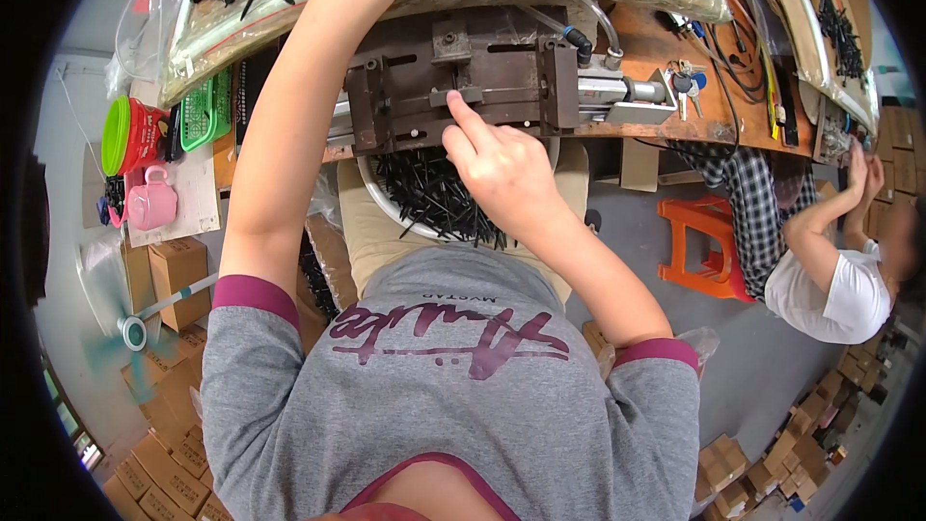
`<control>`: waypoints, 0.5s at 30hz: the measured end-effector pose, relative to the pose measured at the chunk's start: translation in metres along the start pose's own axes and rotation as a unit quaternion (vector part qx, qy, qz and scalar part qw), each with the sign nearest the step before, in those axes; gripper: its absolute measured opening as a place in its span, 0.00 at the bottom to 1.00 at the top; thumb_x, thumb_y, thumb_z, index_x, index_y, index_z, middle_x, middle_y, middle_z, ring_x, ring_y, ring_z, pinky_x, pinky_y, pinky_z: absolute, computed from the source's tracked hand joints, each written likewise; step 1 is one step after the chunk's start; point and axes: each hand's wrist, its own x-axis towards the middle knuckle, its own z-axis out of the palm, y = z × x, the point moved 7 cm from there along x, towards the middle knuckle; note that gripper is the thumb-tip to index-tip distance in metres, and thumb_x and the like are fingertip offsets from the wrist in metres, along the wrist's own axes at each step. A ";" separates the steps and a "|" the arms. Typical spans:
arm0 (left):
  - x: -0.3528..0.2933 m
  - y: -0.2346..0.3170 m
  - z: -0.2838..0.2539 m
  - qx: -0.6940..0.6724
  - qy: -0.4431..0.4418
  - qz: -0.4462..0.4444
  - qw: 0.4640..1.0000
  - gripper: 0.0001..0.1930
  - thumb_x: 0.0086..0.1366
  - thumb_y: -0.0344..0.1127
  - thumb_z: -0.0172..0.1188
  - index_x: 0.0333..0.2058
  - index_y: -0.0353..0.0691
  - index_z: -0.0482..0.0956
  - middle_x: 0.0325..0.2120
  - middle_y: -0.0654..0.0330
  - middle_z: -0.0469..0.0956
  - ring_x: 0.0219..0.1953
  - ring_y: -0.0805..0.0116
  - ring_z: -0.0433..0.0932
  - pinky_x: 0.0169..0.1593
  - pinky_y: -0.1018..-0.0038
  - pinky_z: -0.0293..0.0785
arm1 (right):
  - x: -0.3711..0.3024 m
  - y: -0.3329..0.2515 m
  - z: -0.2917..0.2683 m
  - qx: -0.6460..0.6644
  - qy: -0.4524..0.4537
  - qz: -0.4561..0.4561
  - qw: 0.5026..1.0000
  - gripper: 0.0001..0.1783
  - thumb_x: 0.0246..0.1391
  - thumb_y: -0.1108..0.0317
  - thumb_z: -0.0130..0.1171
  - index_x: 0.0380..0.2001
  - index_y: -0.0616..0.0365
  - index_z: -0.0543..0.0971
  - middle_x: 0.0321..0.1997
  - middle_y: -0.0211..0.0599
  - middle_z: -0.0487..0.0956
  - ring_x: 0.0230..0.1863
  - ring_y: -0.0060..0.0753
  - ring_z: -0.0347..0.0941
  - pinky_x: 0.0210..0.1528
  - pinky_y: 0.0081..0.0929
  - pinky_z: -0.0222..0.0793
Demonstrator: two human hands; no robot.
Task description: Manually assemble small black plastic components using a pneumatic jig.
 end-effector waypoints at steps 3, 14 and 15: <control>-0.015 0.005 -0.029 -0.100 0.082 0.018 0.991 0.06 0.58 0.29 0.60 0.31 0.37 0.84 0.28 0.48 0.83 0.34 0.49 0.84 0.38 0.62 0.80 | 0.003 0.001 0.002 -0.025 -0.018 0.006 1.000 0.17 0.43 0.70 0.72 0.34 0.58 0.75 0.58 0.45 0.79 0.26 0.37 0.79 0.30 0.31 0.76; -0.148 0.031 -0.080 -0.362 0.051 0.099 0.925 0.16 0.49 0.27 0.74 0.39 0.34 0.83 0.57 0.48 0.77 0.48 0.55 0.83 0.49 0.67 0.80 | 0.065 0.073 -0.068 0.181 0.094 0.155 0.967 0.16 0.46 0.64 0.74 0.37 0.57 0.82 0.36 0.35 0.81 0.27 0.31 0.78 0.33 0.30 0.75; -0.160 0.036 -0.078 -0.357 0.021 0.094 0.929 0.15 0.49 0.26 0.73 0.38 0.33 0.83 0.58 0.49 0.76 0.47 0.56 0.83 0.49 0.67 0.80 | 0.078 0.083 -0.086 0.126 0.155 0.145 0.969 0.15 0.46 0.65 0.74 0.36 0.58 0.83 0.35 0.35 0.81 0.27 0.29 0.77 0.33 0.28 0.75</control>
